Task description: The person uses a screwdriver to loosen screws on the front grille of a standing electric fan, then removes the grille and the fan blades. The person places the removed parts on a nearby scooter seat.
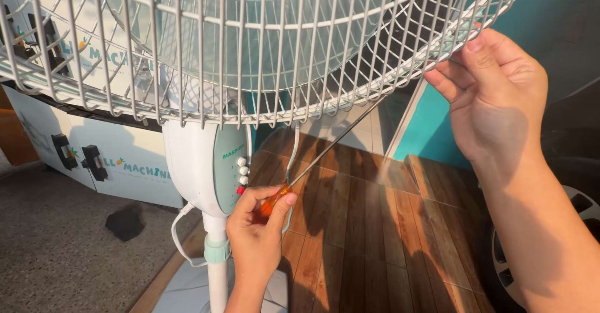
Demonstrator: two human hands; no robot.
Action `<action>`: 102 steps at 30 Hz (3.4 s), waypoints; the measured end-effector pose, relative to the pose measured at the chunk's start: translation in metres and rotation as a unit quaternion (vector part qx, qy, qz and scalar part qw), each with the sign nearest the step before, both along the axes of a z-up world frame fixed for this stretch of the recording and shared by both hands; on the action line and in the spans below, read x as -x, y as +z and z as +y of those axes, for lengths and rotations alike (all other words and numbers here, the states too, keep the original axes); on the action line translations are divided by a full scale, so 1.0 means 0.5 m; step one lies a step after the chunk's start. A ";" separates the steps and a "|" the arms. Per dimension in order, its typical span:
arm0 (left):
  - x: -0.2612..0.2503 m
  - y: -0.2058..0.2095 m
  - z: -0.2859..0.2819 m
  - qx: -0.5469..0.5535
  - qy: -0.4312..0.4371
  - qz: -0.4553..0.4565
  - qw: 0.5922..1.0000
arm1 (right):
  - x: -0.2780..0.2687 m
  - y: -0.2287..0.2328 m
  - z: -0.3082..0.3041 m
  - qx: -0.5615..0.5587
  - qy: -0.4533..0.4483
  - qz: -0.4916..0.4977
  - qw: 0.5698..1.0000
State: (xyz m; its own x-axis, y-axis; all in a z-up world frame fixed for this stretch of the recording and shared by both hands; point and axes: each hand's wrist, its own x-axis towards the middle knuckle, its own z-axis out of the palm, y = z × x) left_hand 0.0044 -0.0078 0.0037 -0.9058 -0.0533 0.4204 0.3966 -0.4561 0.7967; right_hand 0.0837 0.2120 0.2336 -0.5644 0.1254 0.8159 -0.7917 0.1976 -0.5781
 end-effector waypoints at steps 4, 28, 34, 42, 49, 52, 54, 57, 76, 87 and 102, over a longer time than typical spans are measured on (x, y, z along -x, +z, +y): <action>-0.010 -0.001 -0.004 0.007 0.021 0.039 0.999 | -0.002 -0.001 0.000 0.006 -0.005 -0.008 1.000; -0.026 0.053 -0.020 0.042 0.062 0.052 0.996 | -0.005 0.004 -0.012 0.083 0.016 -0.039 0.996; -0.029 0.071 -0.032 0.057 0.096 0.096 0.989 | -0.007 0.008 -0.009 0.095 0.035 -0.051 0.994; -0.025 0.086 -0.053 0.120 0.164 0.134 0.970 | -0.007 0.005 -0.004 0.092 0.054 -0.052 0.993; -0.023 0.096 -0.074 0.127 0.170 0.132 0.968 | -0.008 0.006 -0.006 0.092 0.057 -0.056 0.993; -0.021 0.099 -0.077 0.129 0.183 0.152 0.963 | -0.009 0.003 -0.005 0.090 0.068 -0.053 0.992; -0.021 0.101 -0.079 0.139 0.196 0.145 0.960 | -0.008 0.001 -0.005 0.088 0.076 -0.051 0.992; -0.029 0.108 -0.083 0.152 0.215 0.156 0.952 | -0.005 0.000 -0.006 0.095 0.072 -0.050 0.992; -0.025 0.059 -0.040 0.114 0.096 0.068 0.987 | -0.011 0.004 -0.008 0.088 0.047 -0.046 0.994; 0.007 0.070 -0.088 0.101 -0.058 -0.008 0.993 | -0.021 0.007 -0.008 0.096 0.045 -0.050 0.993; -0.011 0.115 -0.081 0.170 0.216 0.126 0.953 | -0.017 0.012 0.004 0.093 0.027 -0.042 0.994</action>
State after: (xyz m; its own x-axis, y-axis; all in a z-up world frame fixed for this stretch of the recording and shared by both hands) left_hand 0.0100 -0.0483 0.0614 -0.6979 -0.2193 0.6818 0.6878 0.0602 0.7234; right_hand 0.0921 0.2141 0.2396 -0.6398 0.2375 0.7309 -0.7456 0.0384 -0.6652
